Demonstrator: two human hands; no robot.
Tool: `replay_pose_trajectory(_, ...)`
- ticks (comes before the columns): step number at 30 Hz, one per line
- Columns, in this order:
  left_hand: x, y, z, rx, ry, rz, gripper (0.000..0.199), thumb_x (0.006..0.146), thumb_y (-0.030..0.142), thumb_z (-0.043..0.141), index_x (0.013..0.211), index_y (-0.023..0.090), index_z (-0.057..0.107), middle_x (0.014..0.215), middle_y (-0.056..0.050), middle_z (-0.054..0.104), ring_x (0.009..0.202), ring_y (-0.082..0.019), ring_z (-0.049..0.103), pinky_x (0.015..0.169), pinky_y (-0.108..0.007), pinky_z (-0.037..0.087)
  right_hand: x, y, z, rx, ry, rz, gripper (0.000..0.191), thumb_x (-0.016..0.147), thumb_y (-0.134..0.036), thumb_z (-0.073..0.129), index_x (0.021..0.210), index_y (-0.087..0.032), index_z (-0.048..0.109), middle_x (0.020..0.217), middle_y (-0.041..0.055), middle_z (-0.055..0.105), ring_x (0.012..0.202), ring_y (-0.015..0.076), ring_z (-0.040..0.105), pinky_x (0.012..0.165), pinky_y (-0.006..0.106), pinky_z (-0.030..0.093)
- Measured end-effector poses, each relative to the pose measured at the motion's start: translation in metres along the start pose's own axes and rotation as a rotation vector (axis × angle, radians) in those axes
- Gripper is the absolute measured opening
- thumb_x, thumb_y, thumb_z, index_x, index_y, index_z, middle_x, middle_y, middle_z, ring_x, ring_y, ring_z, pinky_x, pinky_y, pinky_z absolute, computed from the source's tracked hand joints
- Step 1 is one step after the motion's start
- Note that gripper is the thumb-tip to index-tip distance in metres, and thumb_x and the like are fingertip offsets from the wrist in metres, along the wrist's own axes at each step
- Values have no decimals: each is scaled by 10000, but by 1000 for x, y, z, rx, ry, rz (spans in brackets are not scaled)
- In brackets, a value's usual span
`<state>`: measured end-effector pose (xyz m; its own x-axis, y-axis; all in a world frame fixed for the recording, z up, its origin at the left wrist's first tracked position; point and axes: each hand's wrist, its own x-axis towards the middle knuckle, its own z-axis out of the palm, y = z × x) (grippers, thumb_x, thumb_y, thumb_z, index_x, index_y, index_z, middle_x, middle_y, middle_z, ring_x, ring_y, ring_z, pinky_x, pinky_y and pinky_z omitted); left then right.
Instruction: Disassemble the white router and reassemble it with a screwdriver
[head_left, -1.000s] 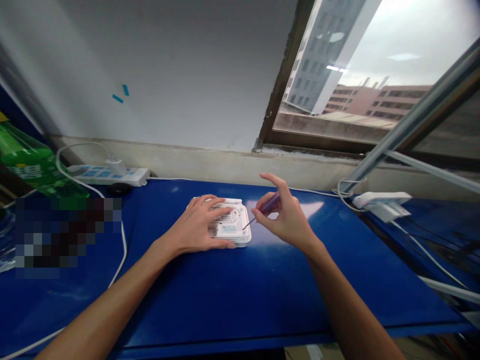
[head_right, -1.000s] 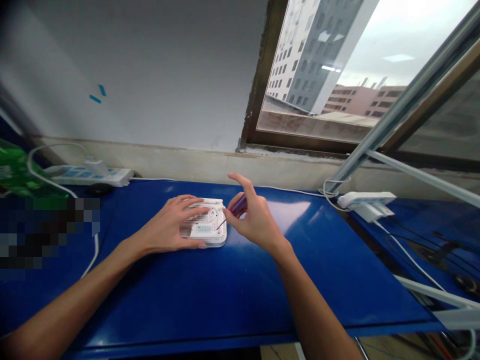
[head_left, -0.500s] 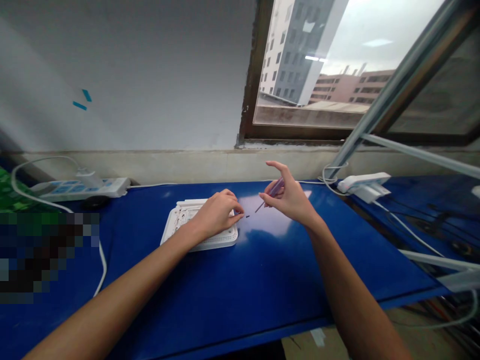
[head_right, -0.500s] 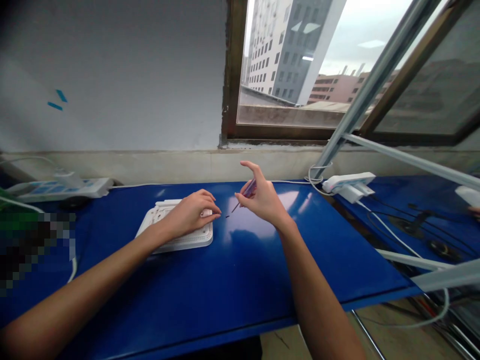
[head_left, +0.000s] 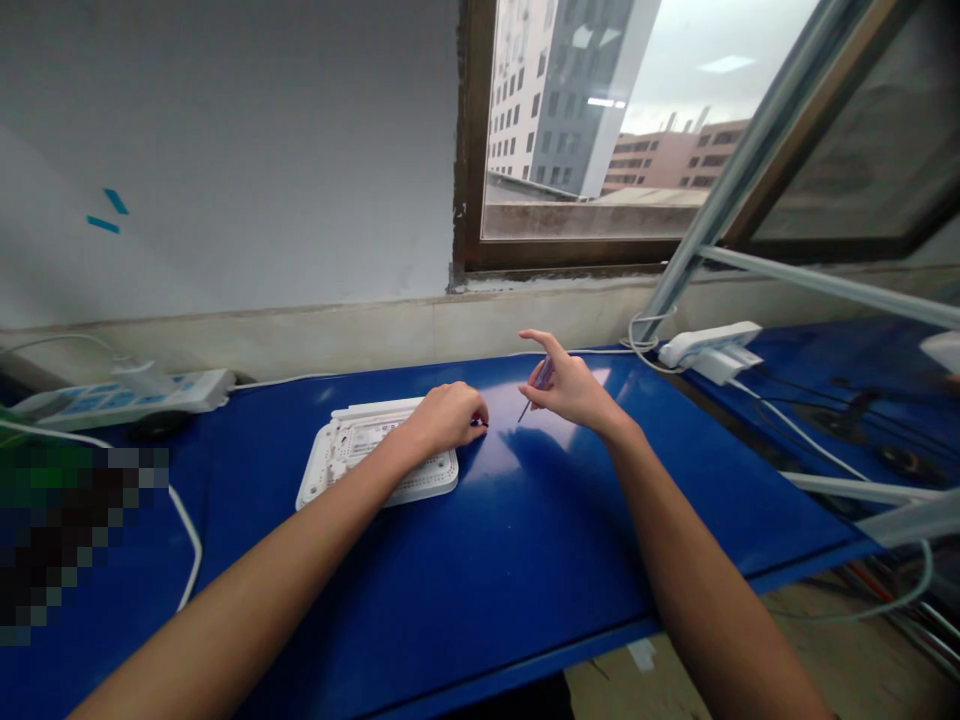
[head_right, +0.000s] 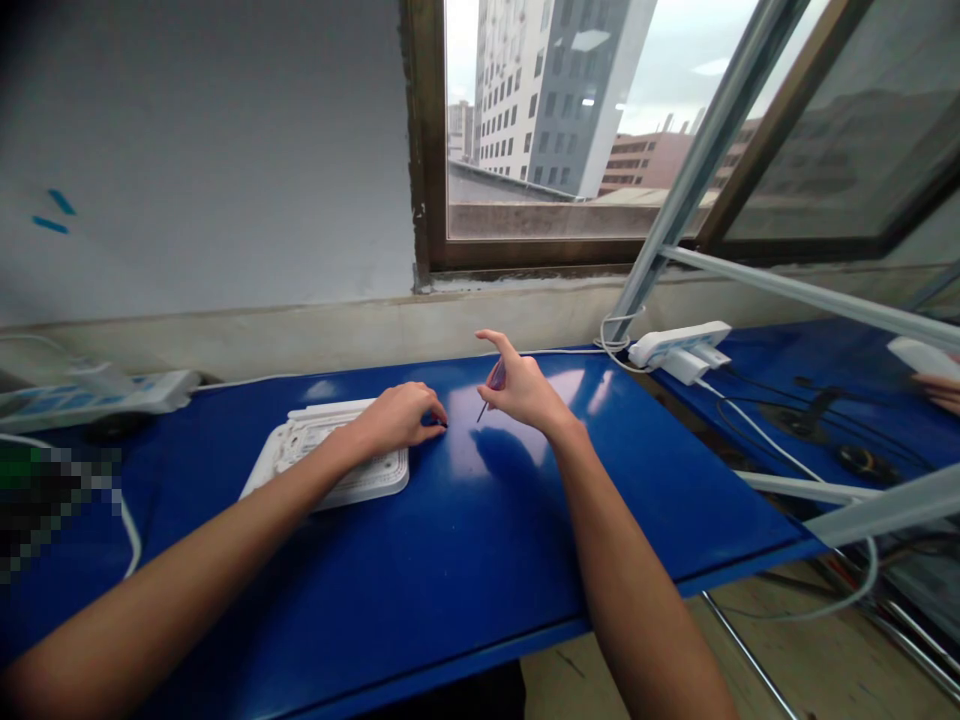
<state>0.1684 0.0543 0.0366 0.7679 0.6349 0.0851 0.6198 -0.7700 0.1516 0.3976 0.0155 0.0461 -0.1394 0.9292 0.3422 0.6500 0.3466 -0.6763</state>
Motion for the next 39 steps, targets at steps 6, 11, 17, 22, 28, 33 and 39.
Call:
replay_pose_trajectory(6, -28, 3, -16, 31, 81, -91, 352, 915, 434, 647, 1151, 200, 762, 1217, -121, 714, 1232, -348, 555, 979, -458, 482, 0, -2, 3, 79, 3, -9, 802, 779, -142, 712, 1488, -300, 373, 751, -38, 691, 571, 158, 701, 570, 251, 569)
replay_pose_trajectory(11, -70, 13, -21, 131, 70, -418, 797, 805, 716, 613, 1338, 124, 641, 1323, -248, 622, 1262, -529, 475, 955, -685, 426, 1, -13, 10, 182, 2, -18, 798, 795, -204, 741, 1492, -274, 358, 762, -27, 677, 574, 164, 699, 573, 279, 585)
replay_pose_trajectory(17, -105, -6, -27, -51, -76, -107, 817, 769, 599, 710, 1488, 268, 510, 1568, -114, 453, 1461, -407, 347, 1187, -572, 283, 2, -34, 31, 372, 71, -73, 812, 821, -281, 757, 1482, -290, 286, 810, -24, 662, 552, 152, 664, 536, 297, 590)
replay_pose_trajectory(22, -140, -33, -31, -64, -102, -166, 1065, 654, 815, 700, 1570, 464, 284, 1710, -51, 91, 1531, -484, 5, 1163, -750, 27, -3, -63, 55, 419, 55, -147, 820, 835, -269, 754, 1476, -315, 245, 814, -33, 645, 597, 145, 635, 562, 300, 576)
replay_pose_trajectory(28, -162, -42, -26, -92, -54, -245, 1116, 615, 901, 644, 1570, 424, 318, 1710, -77, 56, 1538, -461, 22, 1195, -701, 12, -14, -95, 82, 305, -123, -278, 732, 848, -190, 719, 1447, -303, 315, 822, -36, 664, 618, 126, 612, 585, 270, 535)
replay_pose_trajectory(33, -168, -44, -30, -124, -6, -270, 1087, 610, 855, 700, 1552, 432, 359, 1705, -53, 137, 1537, -469, 42, 1188, -718, 42, -13, -107, 87, 127, -193, -387, 594, 879, -192, 697, 1395, -275, 415, 855, -23, 675, 695, 129, 647, 669, 265, 529)
replay_pose_trajectory(39, -172, -56, -26, -207, 16, -207, 1032, 636, 800, 742, 1534, 426, 398, 1696, -41, 186, 1542, -450, 47, 1190, -708, 24, 1, -137, 79, -237, -386, -525, 243, 952, -426, 668, 969, -184, 655, 769, 19, 686, 626, 130, 593, 578, 266, 379)
